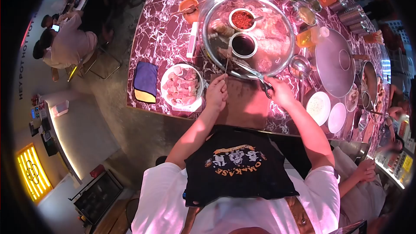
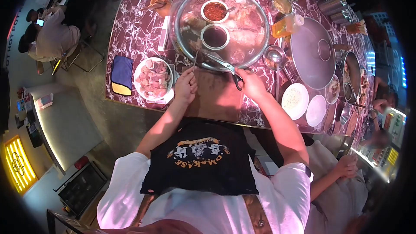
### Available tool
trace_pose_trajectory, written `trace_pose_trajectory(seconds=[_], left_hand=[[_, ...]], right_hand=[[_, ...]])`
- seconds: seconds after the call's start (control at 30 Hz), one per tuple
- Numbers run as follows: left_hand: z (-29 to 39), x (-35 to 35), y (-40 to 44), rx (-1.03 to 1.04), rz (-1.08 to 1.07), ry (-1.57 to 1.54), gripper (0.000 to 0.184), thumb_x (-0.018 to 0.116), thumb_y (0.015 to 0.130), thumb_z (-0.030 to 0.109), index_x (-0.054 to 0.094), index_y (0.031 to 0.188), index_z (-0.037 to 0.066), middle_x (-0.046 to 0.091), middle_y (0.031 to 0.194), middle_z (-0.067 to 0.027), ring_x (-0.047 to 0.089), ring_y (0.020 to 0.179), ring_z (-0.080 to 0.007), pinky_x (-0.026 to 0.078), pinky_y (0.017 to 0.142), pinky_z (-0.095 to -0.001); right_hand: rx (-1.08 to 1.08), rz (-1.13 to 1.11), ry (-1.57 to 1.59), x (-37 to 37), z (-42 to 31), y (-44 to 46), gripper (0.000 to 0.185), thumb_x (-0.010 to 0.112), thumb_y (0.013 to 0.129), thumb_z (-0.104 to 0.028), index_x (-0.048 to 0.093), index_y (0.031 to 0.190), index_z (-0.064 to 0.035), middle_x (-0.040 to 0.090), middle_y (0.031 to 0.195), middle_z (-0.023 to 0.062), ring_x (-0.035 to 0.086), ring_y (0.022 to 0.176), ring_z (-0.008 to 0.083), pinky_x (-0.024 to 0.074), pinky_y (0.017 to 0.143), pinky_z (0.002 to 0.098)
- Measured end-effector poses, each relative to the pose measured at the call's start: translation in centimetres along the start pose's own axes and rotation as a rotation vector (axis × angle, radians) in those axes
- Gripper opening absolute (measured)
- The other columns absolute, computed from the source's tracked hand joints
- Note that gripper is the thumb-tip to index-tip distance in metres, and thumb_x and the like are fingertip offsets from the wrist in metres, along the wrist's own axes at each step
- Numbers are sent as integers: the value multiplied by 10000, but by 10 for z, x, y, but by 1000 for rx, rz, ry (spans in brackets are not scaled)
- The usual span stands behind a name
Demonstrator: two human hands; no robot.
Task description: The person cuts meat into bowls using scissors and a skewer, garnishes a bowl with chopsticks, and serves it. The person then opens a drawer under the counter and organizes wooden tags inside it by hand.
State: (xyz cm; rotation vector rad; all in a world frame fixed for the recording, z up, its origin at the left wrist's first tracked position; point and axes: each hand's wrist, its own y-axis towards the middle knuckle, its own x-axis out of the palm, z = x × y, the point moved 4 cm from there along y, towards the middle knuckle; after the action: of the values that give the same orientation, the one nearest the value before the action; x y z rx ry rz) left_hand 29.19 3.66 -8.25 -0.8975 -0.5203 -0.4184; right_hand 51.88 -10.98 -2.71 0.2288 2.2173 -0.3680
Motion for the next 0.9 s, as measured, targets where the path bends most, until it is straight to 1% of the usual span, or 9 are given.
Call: trace_pose_trajectory(seconds=[0.17, 0.2, 0.23, 0.37, 0.4, 0.5, 0.7, 0.73, 0.9], left_hand=[[24, 11, -15, -28, -145, -158, 270, 448, 1037, 127, 562, 1272, 59, 377, 649, 41, 329, 460, -59, 268, 416, -209], [32, 12, -23, -23, -187, -206, 268, 443, 1040, 137, 561, 1268, 61, 372, 647, 41, 329, 460, -60, 267, 420, -209], [41, 12, -35, 4, -211, -239, 267, 440, 1042, 142, 560, 1267, 63, 367, 646, 42, 326, 463, -60, 267, 424, -210], [73, -12, -90, 118, -179, -325, 272, 441, 1042, 150, 549, 1276, 62, 345, 649, 46, 306, 471, -61, 267, 442, -215], [75, -23, -102, 132, -153, -339, 276, 441, 1041, 147, 546, 1281, 61, 345, 651, 46, 305, 473, -61, 266, 443, -215], [69, -53, -133, 154, -118, -394, 292, 427, 1042, 134, 538, 1300, 56, 346, 652, 42, 300, 472, -63, 265, 443, -216], [48, -102, -172, 168, -82, -415, 310, 405, 1046, 124, 542, 1312, 43, 350, 652, 38, 289, 458, -57, 252, 430, -206], [48, -109, -177, 180, -60, -420, 306, 406, 1046, 118, 554, 1303, 42, 350, 650, 40, 289, 458, -54, 247, 424, -209], [36, -128, -196, 188, -120, -504, 303, 406, 1046, 103, 561, 1301, 54, 369, 662, 34, 290, 456, -53, 246, 421, -210]], right_hand=[[113, -34, 194, -44, -39, -17, 573, 662, 803, -32, 521, 1353, -110, 643, 1052, 146, 656, 916, 293, 531, 830, 376], [180, -71, 412, -34, -34, -18, 555, 647, 822, -29, 509, 1355, -98, 606, 974, 79, 612, 847, 184, 506, 791, 316], [42, -79, 660, -8, -13, -14, 541, 645, 858, -28, 482, 1371, -86, 572, 944, 32, 590, 840, 153, 499, 771, 304], [428, -453, 1362, 16, -93, -21, 532, 627, 919, -36, 416, 1406, -83, 537, 957, 9, 532, 781, 98, 469, 727, 246], [286, -479, 1382, 51, -99, -20, 519, 630, 939, -72, 404, 1407, -71, 528, 940, 9, 501, 736, 66, 433, 665, 214], [276, -506, 1501, 81, -165, -12, 519, 650, 949, -107, 413, 1409, -64, 534, 909, 7, 502, 701, 68, 413, 621, 214], [295, -596, 1382, 119, -204, -5, 509, 670, 952, -135, 448, 1399, -34, 566, 959, 23, 540, 752, 75, 437, 665, 202], [299, -569, 1312, 122, -207, -8, 487, 640, 956, -86, 457, 1406, -55, 570, 957, 22, 509, 723, 74, 424, 638, 214], [374, -567, 1416, 128, -227, -27, 467, 616, 982, -123, 445, 1413, -79, 564, 921, 10, 515, 711, 91, 426, 660, 222]])
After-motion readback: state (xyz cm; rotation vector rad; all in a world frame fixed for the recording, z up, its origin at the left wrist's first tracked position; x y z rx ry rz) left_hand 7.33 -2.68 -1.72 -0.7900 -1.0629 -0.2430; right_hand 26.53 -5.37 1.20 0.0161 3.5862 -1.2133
